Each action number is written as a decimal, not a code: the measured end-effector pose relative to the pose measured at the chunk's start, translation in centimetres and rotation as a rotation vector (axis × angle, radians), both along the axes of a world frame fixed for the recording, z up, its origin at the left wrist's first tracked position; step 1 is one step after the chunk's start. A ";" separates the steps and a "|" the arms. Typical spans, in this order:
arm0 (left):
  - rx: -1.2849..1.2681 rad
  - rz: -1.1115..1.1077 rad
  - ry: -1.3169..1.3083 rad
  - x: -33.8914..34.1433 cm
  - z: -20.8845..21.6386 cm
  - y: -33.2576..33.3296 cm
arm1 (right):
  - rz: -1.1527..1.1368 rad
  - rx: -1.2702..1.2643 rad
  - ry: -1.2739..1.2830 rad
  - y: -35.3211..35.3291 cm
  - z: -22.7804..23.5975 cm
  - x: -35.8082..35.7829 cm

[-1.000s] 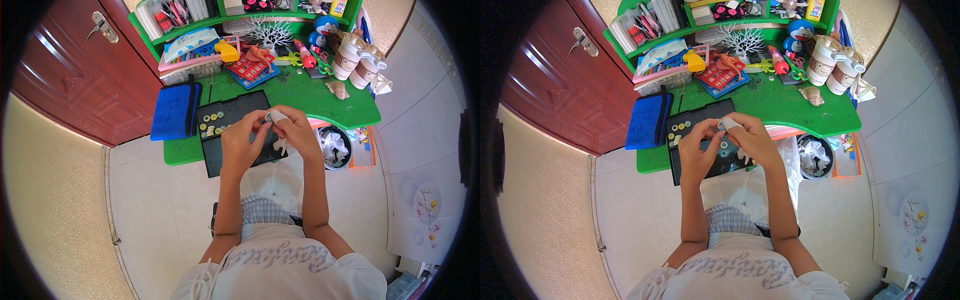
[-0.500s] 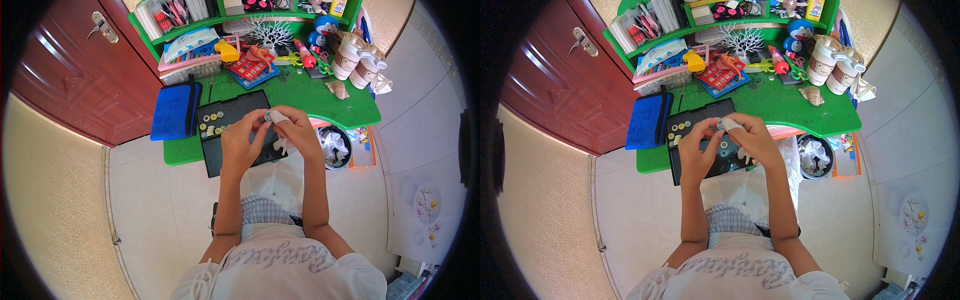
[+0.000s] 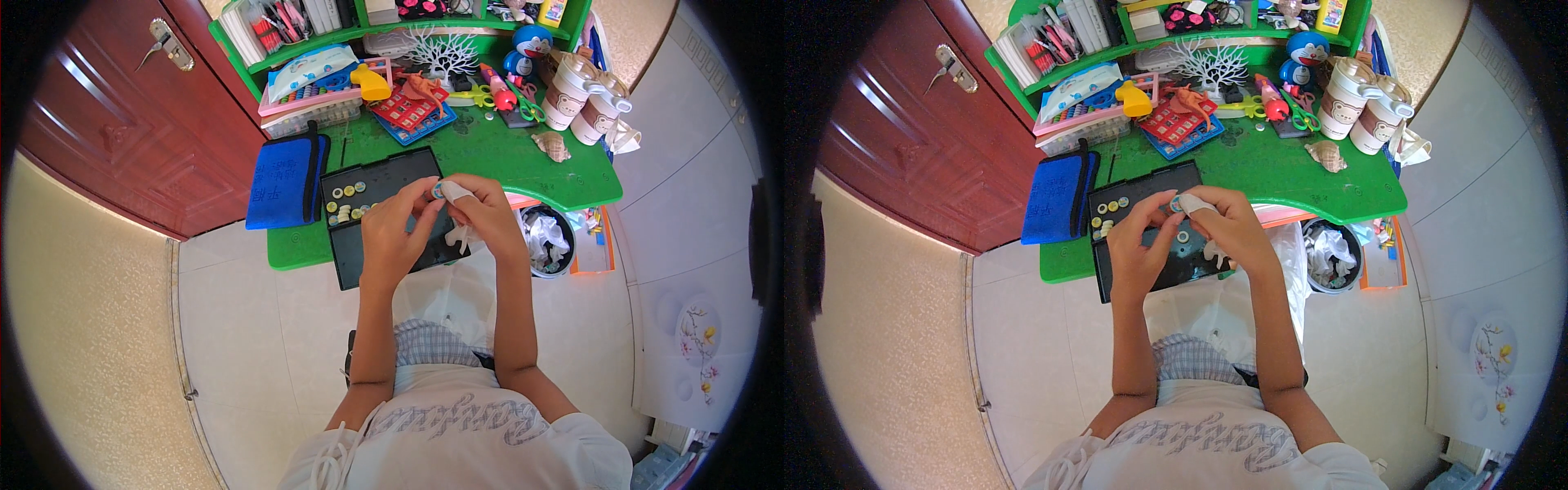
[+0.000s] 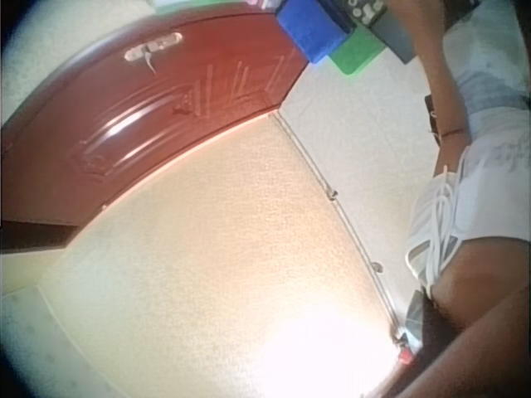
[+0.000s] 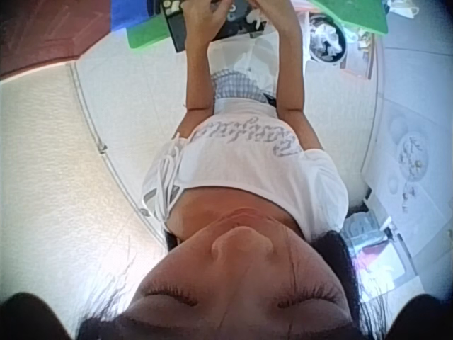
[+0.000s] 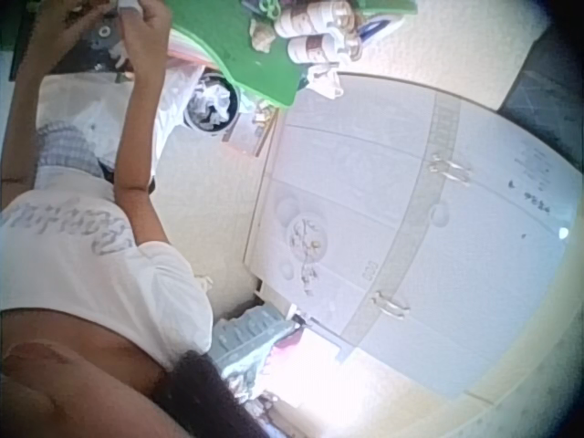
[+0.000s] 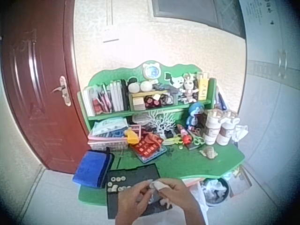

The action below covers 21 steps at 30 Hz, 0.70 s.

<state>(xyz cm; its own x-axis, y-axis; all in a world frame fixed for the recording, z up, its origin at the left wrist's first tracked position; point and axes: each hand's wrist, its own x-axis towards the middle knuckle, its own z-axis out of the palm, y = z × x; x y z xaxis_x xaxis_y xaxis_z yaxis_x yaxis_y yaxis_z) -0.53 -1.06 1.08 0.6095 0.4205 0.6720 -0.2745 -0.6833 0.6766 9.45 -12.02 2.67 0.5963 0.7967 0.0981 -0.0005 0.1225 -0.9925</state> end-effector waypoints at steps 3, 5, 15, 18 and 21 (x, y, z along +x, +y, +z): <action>-0.008 -0.007 0.002 0.0 0.0 0.0 | -0.005 0.005 -0.002 0.0 -0.1 0.1; -0.002 -0.008 0.002 0.0 0.1 0.0 | 0.000 0.006 -0.007 0.0 -0.1 0.1; -0.013 0.007 0.021 0.0 0.1 0.0 | -0.008 -0.040 -0.029 -0.1 0.0 0.1; 0.002 0.013 0.010 0.1 0.1 0.0 | -0.014 -0.040 -0.022 -0.1 0.0 0.1; 0.024 0.008 -0.003 0.2 -0.1 0.0 | -0.018 -0.030 -0.023 -0.1 -0.2 0.3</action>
